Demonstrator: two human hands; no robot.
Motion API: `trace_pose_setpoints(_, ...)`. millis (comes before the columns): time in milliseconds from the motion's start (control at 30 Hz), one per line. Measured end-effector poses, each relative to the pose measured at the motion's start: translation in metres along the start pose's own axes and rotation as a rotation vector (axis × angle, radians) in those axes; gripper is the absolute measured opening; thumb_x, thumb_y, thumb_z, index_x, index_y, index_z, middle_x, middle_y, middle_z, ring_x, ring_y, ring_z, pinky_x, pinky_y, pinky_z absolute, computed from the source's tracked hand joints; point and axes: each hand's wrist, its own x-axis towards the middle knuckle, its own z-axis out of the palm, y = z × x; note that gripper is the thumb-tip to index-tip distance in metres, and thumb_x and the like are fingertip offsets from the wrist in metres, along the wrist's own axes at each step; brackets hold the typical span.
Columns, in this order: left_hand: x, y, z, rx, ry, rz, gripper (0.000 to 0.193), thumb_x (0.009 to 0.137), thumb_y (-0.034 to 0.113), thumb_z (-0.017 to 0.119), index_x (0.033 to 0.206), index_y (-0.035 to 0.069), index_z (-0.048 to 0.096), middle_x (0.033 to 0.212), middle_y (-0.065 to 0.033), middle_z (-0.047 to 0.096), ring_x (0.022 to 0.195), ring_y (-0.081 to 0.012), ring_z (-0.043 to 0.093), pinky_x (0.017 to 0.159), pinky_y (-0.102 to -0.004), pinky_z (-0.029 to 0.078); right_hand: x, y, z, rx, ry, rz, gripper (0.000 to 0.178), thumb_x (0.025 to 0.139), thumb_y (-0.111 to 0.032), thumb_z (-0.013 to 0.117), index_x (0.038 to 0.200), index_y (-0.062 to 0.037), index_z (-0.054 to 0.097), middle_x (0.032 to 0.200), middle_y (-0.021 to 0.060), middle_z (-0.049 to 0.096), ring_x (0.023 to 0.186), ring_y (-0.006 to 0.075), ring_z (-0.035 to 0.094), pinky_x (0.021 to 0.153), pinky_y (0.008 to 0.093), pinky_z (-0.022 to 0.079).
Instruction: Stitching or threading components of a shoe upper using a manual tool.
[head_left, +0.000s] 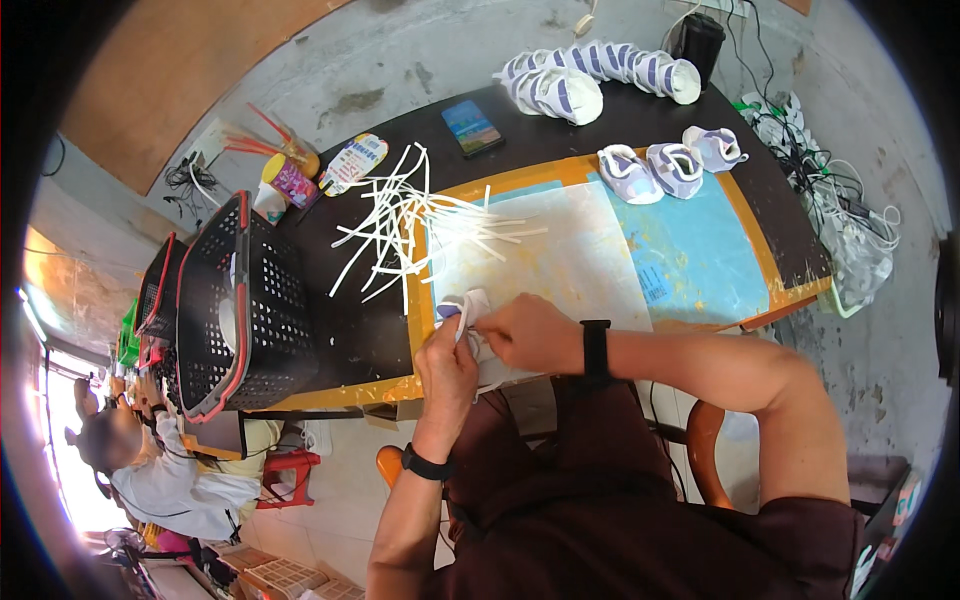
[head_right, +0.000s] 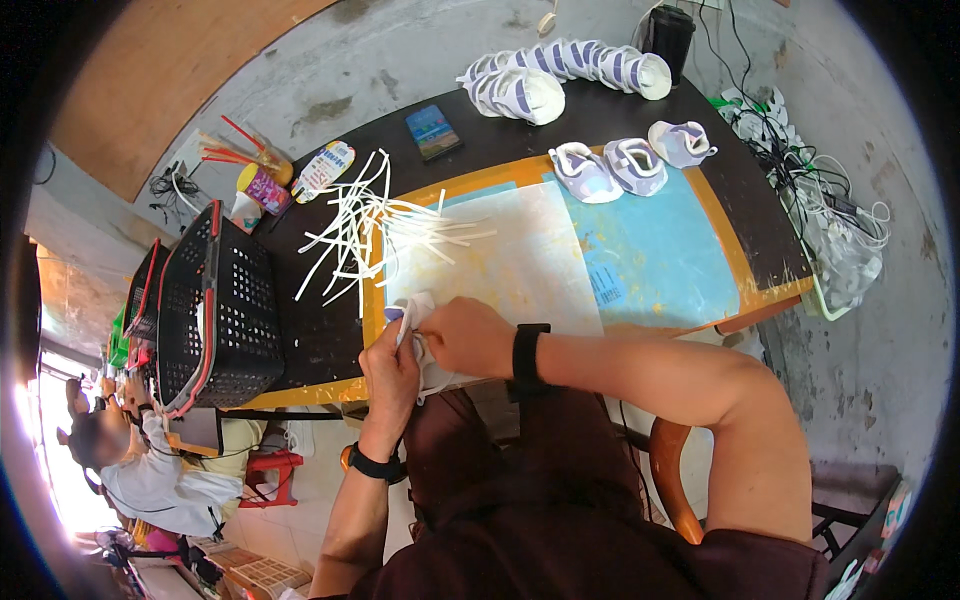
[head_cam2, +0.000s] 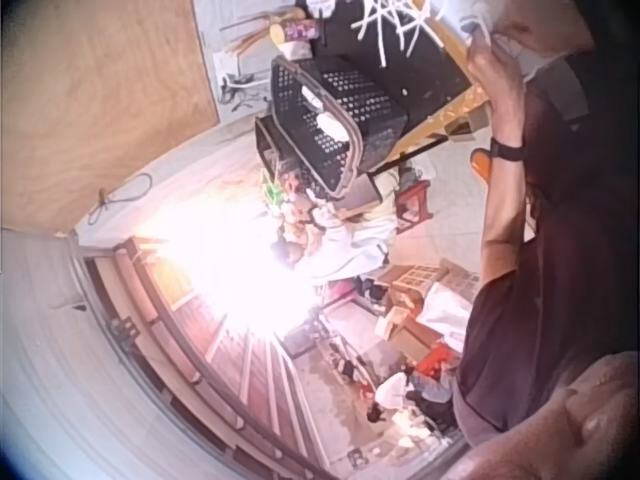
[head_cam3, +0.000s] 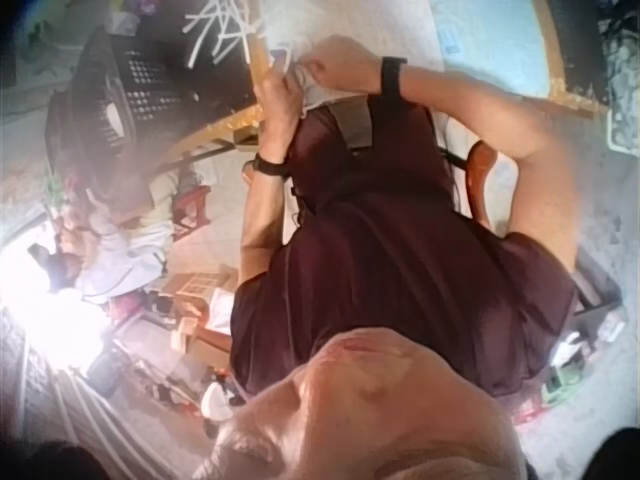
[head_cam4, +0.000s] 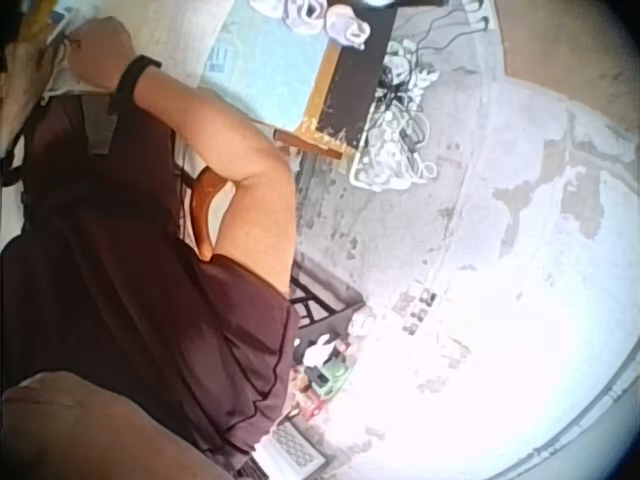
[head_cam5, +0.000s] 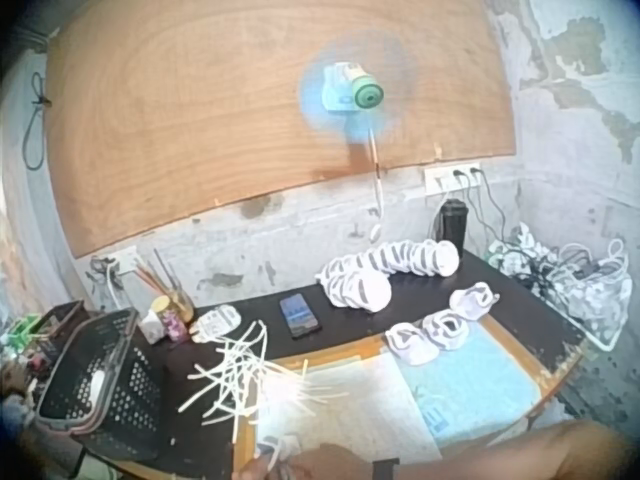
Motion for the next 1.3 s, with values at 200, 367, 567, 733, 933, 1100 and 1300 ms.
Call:
trace_pose_setpoints(200,0.001,0.002,-0.001,0.025,-0.020,-0.033,0.019,0.081,-0.008,0.055,0.097,-0.003,0.063,0.077,-0.0262,0.060,0.074,-0.0432,0.060,0.062,-0.0437,0.047,0.002,0.008,0.007,0.155,-0.027,0.130,0.012,0.075,-0.008,0.062,0.073,0.0027,0.059,0.053,0.0142,0.054,0.047,0.0276,0.053,0.044,0.0373,0.041)
trace_pose_setpoints(367,0.001,0.001,-0.001,0.006,-0.005,-0.027,0.019,0.081,-0.007,0.055,0.098,-0.002,0.063,0.078,-0.0263,0.060,0.075,-0.0434,0.060,0.063,-0.0443,0.048,-0.001,0.002,0.006,-0.093,-0.082,0.004,0.010,0.075,-0.007,0.061,0.074,0.0023,0.058,0.053,0.0137,0.054,0.047,0.0280,0.054,0.044,0.0372,0.042)
trace_pose_setpoints(567,0.002,-0.001,0.001,0.006,0.014,-0.024,0.020,0.081,-0.007,0.054,0.099,-0.003,0.063,0.078,-0.0265,0.061,0.076,-0.0438,0.061,0.064,-0.0449,0.048,0.002,0.003,0.011,-0.237,-0.011,-0.149,0.006,0.072,-0.003,0.057,0.067,-0.0036,0.055,0.054,0.0136,0.055,0.050,0.0299,0.057,0.043,0.0399,0.040)
trace_pose_setpoints(733,0.002,0.002,-0.001,0.005,0.003,-0.029,0.021,0.080,-0.008,0.054,0.099,-0.003,0.063,0.079,-0.0269,0.061,0.075,-0.0442,0.060,0.064,-0.0451,0.048,0.024,-0.009,-0.012,0.935,-0.321,1.114,0.005,0.072,-0.004,0.057,0.067,-0.0043,0.056,0.057,0.0167,0.058,0.050,0.0314,0.058,0.044,0.0413,0.040)
trace_pose_setpoints(933,0.001,-0.003,0.002,0.026,0.020,-0.010,0.021,0.080,-0.008,0.054,0.098,-0.003,0.063,0.078,-0.0268,0.061,0.074,-0.0440,0.060,0.063,-0.0448,0.047,0.008,-0.008,0.005,-0.258,-0.218,0.027,0.011,0.075,-0.010,0.057,0.074,0.0006,0.061,0.058,0.0178,0.058,0.053,0.0339,0.057,0.053,0.0427,0.044)
trace_pose_setpoints(1100,0.002,0.002,-0.003,-0.007,0.009,-0.025,0.019,0.083,-0.005,0.053,0.099,-0.002,0.063,0.076,-0.0257,0.060,0.072,-0.0433,0.061,0.061,-0.0438,0.047,0.018,-0.001,-0.002,0.076,-0.248,0.250,0.018,0.080,-0.016,0.059,0.091,-0.0034,0.064,0.073,0.0182,0.064,0.067,0.0389,0.062,0.061,0.0457,0.048)
trace_pose_setpoints(1300,0.005,0.010,-0.012,-0.109,-0.059,-0.062,0.015,0.088,0.001,0.054,0.101,-0.001,0.062,0.071,-0.0232,0.059,0.069,-0.0423,0.060,0.059,-0.0403,0.046,-0.004,-0.023,-0.027,-0.194,-0.302,0.319,0.021,0.090,-0.024,0.052,0.101,-0.0097,0.063,0.078,0.0155,0.066,0.074,0.0365,0.063,0.068,0.0452,0.048)
